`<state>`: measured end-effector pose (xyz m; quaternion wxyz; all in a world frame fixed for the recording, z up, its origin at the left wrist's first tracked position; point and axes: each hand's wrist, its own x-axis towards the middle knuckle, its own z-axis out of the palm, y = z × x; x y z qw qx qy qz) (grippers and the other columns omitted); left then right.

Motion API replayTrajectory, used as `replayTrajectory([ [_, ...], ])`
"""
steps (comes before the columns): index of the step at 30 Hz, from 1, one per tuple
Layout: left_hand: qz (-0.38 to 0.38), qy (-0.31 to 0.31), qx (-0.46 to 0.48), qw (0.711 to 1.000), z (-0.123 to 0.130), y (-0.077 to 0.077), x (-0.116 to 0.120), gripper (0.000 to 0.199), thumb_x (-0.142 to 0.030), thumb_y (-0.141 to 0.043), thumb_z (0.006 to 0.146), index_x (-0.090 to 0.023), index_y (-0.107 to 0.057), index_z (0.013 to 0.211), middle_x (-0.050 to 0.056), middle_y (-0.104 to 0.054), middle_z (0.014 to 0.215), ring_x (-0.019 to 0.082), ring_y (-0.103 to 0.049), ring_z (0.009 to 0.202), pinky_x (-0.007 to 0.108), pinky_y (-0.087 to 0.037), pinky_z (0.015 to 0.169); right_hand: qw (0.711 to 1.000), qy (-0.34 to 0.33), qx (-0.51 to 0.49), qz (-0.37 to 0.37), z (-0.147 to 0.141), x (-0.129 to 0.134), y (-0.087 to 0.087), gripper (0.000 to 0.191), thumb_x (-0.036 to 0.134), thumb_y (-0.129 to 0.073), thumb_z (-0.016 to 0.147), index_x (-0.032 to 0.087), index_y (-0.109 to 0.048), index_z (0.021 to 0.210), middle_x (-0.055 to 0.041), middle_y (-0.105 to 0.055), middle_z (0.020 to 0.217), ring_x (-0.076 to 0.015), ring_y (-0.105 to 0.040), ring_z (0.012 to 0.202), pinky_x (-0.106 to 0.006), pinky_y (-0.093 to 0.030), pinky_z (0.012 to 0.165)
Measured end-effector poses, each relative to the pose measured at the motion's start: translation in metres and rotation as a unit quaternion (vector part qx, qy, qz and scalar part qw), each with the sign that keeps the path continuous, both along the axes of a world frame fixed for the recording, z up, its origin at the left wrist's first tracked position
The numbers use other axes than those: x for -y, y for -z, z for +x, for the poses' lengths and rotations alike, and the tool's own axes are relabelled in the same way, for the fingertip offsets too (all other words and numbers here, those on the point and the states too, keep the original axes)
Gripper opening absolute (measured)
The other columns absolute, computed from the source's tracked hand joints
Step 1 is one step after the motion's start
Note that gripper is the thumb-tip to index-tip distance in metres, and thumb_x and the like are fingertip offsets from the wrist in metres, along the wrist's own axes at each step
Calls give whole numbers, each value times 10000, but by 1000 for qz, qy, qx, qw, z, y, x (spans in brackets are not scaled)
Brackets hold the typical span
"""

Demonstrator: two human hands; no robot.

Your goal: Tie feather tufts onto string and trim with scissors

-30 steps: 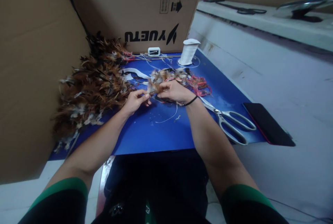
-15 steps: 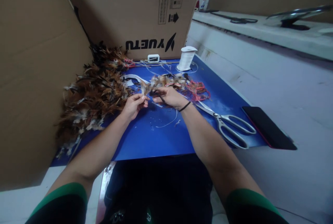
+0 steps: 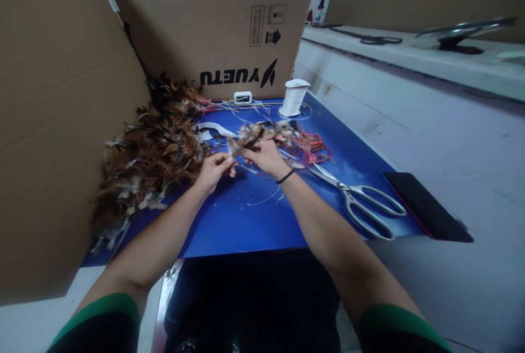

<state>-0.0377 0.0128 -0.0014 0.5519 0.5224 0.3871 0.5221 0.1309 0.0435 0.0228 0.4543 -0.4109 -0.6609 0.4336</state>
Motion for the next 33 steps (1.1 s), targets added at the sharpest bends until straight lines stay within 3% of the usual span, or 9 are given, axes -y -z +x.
replayTrajectory([
  [6, 20, -39, -18, 999, 0, 5, -4, 380, -474, -768, 624, -128, -630, 699, 8, -641, 608, 93, -562, 454, 240, -503, 481, 1000, 9, 11, 10, -3, 0, 4, 314, 429, -686, 696, 135, -607, 621, -27, -616, 559, -115, -547, 498, -245, -443, 498],
  [16, 54, -54, -43, 996, 2, 2, -1, 335, -436, -740, 674, -120, -631, 700, 6, -632, 583, 93, -555, 442, 232, -485, 481, 999, 42, 12, 12, -5, -5, 13, 354, 472, -705, 674, 134, -612, 627, -33, -621, 556, -117, -556, 479, -234, -437, 473],
  [24, 92, -86, -101, 987, 1, 0, 1, 225, -358, -675, 739, -153, -625, 662, -22, -592, 479, 102, -533, 427, 223, -444, 497, 995, 96, 23, 1, -16, 4, 12, 223, 325, -650, 698, 151, -605, 568, -31, -635, 534, -133, -586, 499, -220, -420, 475],
  [33, 145, -118, -181, 966, 1, -2, 4, 179, -277, -609, 784, -166, -642, 647, -21, -599, 489, 107, -536, 456, 212, -414, 523, 994, 105, -6, -3, -22, 5, 16, 250, 333, -647, 710, 154, -592, 543, -28, -613, 501, -134, -575, 470, -225, -418, 466],
])
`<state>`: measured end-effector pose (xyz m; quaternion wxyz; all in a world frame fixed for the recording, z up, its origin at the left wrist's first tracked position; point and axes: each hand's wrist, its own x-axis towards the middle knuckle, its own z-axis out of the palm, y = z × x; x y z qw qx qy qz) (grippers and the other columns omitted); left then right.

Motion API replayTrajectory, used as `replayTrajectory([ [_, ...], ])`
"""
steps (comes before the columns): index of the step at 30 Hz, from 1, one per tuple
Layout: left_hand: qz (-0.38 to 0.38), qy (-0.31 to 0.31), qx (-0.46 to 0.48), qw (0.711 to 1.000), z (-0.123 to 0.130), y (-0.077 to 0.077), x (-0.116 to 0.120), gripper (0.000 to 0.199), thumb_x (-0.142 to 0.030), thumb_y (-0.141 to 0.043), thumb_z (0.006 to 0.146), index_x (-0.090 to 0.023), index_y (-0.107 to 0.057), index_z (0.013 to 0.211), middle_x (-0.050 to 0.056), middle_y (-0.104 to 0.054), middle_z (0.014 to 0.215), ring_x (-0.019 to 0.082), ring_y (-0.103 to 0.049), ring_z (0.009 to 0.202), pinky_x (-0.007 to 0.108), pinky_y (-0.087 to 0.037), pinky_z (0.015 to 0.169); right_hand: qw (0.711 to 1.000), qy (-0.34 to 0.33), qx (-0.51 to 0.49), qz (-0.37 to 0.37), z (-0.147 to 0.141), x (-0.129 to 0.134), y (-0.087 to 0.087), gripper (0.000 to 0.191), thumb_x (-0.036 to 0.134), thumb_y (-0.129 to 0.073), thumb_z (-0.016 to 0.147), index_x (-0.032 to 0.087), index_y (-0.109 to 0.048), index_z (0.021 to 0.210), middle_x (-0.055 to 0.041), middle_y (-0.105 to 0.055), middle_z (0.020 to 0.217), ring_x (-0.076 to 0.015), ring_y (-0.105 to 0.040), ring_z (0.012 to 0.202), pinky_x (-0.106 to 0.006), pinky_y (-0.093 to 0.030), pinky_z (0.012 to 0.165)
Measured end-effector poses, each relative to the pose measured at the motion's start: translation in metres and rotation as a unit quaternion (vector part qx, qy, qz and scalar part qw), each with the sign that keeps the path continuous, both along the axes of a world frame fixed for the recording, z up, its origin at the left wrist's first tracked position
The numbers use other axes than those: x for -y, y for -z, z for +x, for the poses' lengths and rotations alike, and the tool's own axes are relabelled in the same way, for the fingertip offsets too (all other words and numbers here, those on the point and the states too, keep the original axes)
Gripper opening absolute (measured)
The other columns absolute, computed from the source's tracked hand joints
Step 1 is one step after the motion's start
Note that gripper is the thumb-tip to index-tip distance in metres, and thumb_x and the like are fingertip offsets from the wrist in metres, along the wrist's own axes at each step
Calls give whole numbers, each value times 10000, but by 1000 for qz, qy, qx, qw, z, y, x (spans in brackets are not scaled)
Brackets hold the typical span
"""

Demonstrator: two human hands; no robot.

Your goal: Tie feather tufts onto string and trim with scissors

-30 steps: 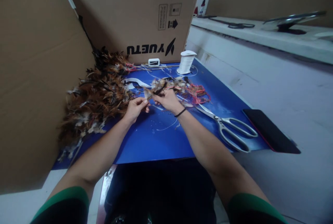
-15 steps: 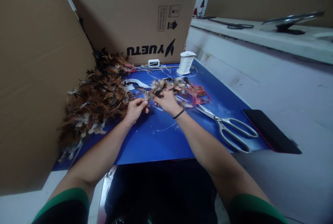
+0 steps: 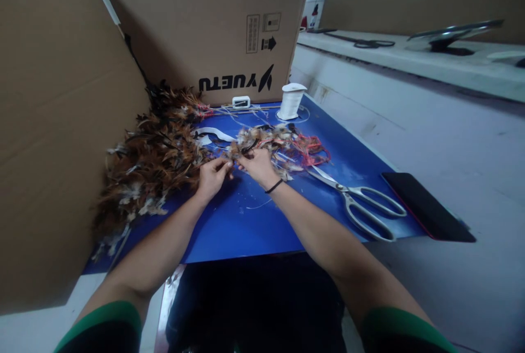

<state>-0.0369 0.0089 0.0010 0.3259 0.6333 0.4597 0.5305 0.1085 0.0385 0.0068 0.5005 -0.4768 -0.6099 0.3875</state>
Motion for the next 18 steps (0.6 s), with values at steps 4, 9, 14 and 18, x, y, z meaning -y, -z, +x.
replayTrajectory([
  [4, 27, -16, -28, 999, -2, 1, 0, 180, -278, -608, 791, -171, -658, 654, -17, -603, 505, 115, -546, 478, 220, -420, 550, 1000, -6, -7, -2, 0, 1, -1, 262, 355, -671, 702, 153, -592, 556, -24, -614, 519, -128, -563, 485, -228, -411, 476],
  [9, 29, -26, -22, 999, -5, 3, -3, 184, -311, -618, 793, -172, -672, 684, -11, -614, 529, 116, -558, 493, 227, -434, 561, 998, -59, -13, 5, 11, 2, -14, 205, 336, -673, 704, 141, -635, 653, -4, -615, 563, -109, -531, 509, -229, -413, 497],
  [14, -5, -22, 109, 994, -5, 2, -10, 170, -324, -662, 743, -161, -653, 698, -19, -620, 564, 97, -543, 459, 222, -444, 512, 990, 3, 119, 78, 40, -10, -21, 121, 203, -652, 713, 155, -707, 809, -39, -699, 752, -147, -608, 673, -292, -487, 688],
  [18, -40, -12, 196, 980, -6, 0, -13, 211, -337, -715, 683, -140, -637, 688, -5, -627, 614, 81, -531, 448, 213, -442, 468, 939, 25, 326, 105, 55, -19, -16, 148, 94, -605, 718, 173, -724, 756, -60, -709, 792, -189, -629, 756, -325, -471, 762],
])
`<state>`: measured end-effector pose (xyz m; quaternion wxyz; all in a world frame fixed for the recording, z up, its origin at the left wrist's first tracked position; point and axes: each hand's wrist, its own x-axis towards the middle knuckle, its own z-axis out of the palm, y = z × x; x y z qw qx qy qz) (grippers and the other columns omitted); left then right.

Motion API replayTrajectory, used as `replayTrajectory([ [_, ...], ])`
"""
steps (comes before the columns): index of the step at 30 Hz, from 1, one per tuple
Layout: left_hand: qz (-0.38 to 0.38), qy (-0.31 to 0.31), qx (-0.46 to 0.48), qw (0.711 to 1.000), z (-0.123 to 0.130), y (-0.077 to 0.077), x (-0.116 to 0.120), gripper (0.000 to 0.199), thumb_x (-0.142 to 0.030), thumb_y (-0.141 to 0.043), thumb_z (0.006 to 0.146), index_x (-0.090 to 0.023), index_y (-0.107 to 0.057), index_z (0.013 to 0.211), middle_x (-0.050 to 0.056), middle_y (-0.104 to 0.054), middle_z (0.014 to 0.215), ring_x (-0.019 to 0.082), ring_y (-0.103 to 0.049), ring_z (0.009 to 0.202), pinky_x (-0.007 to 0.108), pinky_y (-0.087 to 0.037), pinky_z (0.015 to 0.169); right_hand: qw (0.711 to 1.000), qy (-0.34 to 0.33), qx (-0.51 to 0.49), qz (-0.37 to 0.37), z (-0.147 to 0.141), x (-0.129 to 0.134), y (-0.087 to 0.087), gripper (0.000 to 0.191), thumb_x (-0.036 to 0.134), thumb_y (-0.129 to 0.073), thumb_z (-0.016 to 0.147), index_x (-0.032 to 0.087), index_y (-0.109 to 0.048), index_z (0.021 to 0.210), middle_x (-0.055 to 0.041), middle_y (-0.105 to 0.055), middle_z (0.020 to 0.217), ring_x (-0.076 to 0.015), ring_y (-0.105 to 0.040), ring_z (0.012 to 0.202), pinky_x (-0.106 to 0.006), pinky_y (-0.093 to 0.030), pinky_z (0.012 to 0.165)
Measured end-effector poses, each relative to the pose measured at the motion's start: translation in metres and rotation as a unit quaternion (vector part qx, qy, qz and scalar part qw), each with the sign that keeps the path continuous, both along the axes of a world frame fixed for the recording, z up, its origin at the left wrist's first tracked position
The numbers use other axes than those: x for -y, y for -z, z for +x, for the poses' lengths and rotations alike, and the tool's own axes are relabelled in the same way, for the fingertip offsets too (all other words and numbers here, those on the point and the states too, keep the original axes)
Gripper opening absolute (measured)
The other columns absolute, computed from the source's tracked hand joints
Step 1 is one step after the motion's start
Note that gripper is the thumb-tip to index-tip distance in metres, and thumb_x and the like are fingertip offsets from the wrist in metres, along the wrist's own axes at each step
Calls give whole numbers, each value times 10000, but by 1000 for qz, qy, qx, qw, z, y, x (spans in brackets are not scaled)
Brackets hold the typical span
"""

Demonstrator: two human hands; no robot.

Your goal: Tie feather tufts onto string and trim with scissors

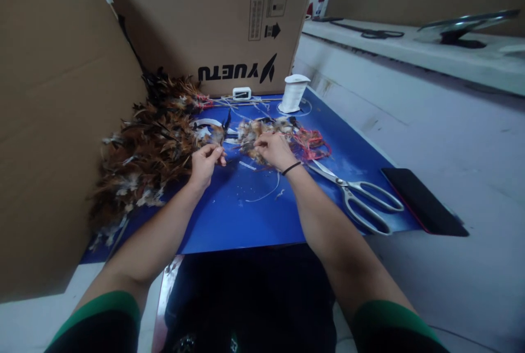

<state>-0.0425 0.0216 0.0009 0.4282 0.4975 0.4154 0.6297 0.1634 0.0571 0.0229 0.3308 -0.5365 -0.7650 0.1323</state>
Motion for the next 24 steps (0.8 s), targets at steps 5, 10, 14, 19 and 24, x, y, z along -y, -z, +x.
replayTrajectory([
  [5, -14, 7, 28, 999, 0, -1, 0, 231, -336, -733, 668, -136, -617, 666, -2, -617, 613, 70, -531, 453, 195, -431, 454, 989, -43, 144, 12, -1, 2, 5, 156, 121, -613, 748, 167, -730, 840, -95, -700, 876, -210, -620, 843, -311, -451, 783],
  [10, -22, 17, 18, 999, 1, 1, 0, 217, -332, -729, 682, -140, -628, 674, -7, -618, 593, 75, -522, 441, 215, -442, 462, 975, -36, 214, 49, -8, 4, 12, 191, 267, -629, 800, 163, -718, 933, -140, -656, 1003, -259, -554, 983, -361, -420, 838],
  [14, -30, 35, 17, 999, 1, 2, 0, 218, -337, -729, 689, -142, -634, 671, -5, -617, 590, 77, -525, 444, 221, -447, 465, 994, -20, 92, 62, -7, -2, 12, 176, 202, -547, 828, 155, -705, 767, -115, -662, 883, -221, -563, 912, -351, -420, 843],
  [19, -73, 89, 38, 993, 1, 1, 4, 264, -364, -753, 673, -133, -628, 697, 8, -623, 598, 80, -544, 472, 217, -469, 483, 971, -26, -237, -14, -2, -6, 1, 129, 270, -601, 756, 160, -652, 711, -23, -642, 683, -144, -555, 651, -299, -446, 678],
  [24, -139, 133, 67, 979, 4, -2, 8, 243, -327, -758, 676, -128, -634, 738, 15, -628, 589, 94, -589, 527, 201, -500, 514, 908, -79, -390, -129, -8, 5, -8, 221, 370, -684, 688, 161, -618, 714, 3, -624, 620, -105, -538, 554, -262, -434, 588],
])
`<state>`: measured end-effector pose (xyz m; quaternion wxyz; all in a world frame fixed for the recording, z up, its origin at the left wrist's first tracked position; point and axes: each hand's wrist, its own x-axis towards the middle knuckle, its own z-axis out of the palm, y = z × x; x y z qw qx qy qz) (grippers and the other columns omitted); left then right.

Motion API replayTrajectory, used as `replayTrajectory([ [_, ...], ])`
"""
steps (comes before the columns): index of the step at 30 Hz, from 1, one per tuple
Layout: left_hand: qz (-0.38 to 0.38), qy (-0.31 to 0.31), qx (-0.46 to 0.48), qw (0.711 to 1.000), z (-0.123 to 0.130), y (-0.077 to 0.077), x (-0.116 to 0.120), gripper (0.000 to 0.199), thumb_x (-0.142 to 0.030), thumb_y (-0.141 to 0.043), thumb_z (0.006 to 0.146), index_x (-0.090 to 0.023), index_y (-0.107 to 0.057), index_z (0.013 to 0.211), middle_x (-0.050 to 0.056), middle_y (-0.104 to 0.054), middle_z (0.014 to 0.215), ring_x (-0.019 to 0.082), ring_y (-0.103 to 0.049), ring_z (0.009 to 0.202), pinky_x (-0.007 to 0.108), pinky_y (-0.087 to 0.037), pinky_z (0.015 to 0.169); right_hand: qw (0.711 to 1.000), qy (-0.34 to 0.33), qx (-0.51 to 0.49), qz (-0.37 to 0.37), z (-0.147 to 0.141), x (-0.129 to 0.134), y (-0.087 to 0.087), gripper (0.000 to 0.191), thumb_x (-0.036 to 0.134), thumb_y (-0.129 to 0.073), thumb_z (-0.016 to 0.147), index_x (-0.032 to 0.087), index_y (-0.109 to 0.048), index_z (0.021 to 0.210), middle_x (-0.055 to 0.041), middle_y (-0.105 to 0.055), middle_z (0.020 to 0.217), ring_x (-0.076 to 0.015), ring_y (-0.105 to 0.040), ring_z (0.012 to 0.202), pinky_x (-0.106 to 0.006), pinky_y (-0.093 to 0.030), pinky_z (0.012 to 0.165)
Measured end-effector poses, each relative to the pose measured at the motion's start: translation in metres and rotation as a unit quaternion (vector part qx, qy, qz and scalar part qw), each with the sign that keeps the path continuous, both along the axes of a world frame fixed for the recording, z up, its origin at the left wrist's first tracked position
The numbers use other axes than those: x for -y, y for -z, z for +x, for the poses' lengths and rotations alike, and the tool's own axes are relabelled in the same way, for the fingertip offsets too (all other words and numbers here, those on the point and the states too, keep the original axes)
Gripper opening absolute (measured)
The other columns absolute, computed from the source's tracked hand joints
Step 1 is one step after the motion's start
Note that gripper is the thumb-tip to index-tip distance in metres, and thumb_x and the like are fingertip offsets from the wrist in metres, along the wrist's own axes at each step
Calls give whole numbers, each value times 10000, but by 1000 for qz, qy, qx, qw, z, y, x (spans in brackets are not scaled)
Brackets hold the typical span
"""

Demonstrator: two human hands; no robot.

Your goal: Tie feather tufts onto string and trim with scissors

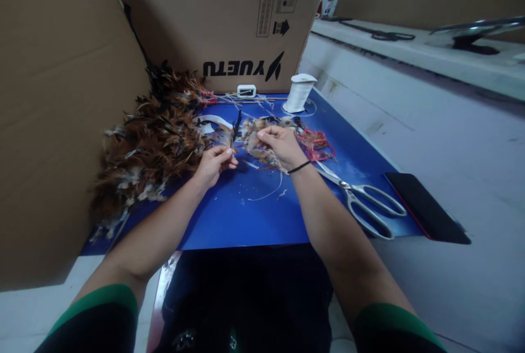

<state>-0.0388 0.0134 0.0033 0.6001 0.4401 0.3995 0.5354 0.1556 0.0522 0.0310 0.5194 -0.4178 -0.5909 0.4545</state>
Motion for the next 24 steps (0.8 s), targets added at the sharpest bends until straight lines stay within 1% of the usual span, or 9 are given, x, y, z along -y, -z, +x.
replayTrajectory([
  [2, -25, 9, 9, 1000, 2, -1, 2, 219, -297, -752, 685, -130, -623, 744, 17, -632, 595, 94, -600, 536, 194, -504, 516, 999, -23, -29, -27, -4, 4, -1, 234, 373, -703, 677, 160, -611, 715, 1, -631, 623, -99, -550, 551, -250, -429, 571],
  [5, -48, 31, 10, 998, 4, -3, 5, 198, -277, -739, 705, -126, -620, 753, 9, -614, 551, 92, -592, 511, 191, -505, 515, 996, -42, -55, -57, -8, 8, -3, 226, 353, -715, 674, 158, -609, 717, -5, -644, 635, -95, -577, 566, -231, -426, 557],
  [9, -53, 56, 8, 997, 6, -3, 8, 230, -286, -756, 683, -115, -618, 749, 19, -628, 547, 89, -586, 484, 186, -501, 509, 993, -50, -73, -78, -11, 9, -3, 251, 359, -741, 646, 158, -607, 711, 10, -639, 597, -91, -580, 541, -215, -417, 525],
  [14, -46, 58, 9, 997, 7, -1, 8, 275, -294, -789, 636, -100, -624, 738, 19, -628, 553, 83, -579, 484, 184, -493, 516, 992, -54, -82, -80, -15, 9, -1, 290, 376, -766, 614, 152, -601, 695, 15, -631, 560, -83, -578, 520, -198, -414, 507],
  [17, -32, 58, 10, 998, 7, 1, 8, 300, -308, -803, 615, -93, -635, 741, 13, -621, 555, 75, -567, 486, 184, -481, 516, 992, -57, -75, -81, -16, 10, 0, 291, 381, -762, 622, 154, -592, 688, 15, -624, 559, -83, -583, 531, -195, -420, 508],
  [20, -23, 54, 6, 998, 6, 2, 7, 313, -326, -807, 606, -95, -638, 733, 5, -607, 542, 71, -550, 479, 185, -462, 508, 992, -65, -49, -91, -16, 12, -1, 285, 374, -758, 630, 153, -608, 729, 18, -624, 584, -80, -576, 541, -194, -422, 507],
  [22, -18, 53, 4, 998, 6, 2, 7, 322, -341, -809, 602, -100, -634, 723, -1, -600, 532, 70, -543, 474, 187, -453, 506, 993, -80, -17, -91, -16, 14, -1, 289, 361, -765, 623, 147, -625, 759, 19, -625, 596, -69, -543, 517, -193, -402, 487],
  [24, -14, 53, 4, 998, 6, 2, 7, 327, -351, -812, 597, -106, -626, 709, -4, -598, 527, 70, -537, 467, 192, -451, 508, 992, -99, 18, -78, -17, 16, -1, 279, 349, -772, 613, 139, -632, 731, 20, -616, 586, -59, -501, 493, -195, -378, 470],
])
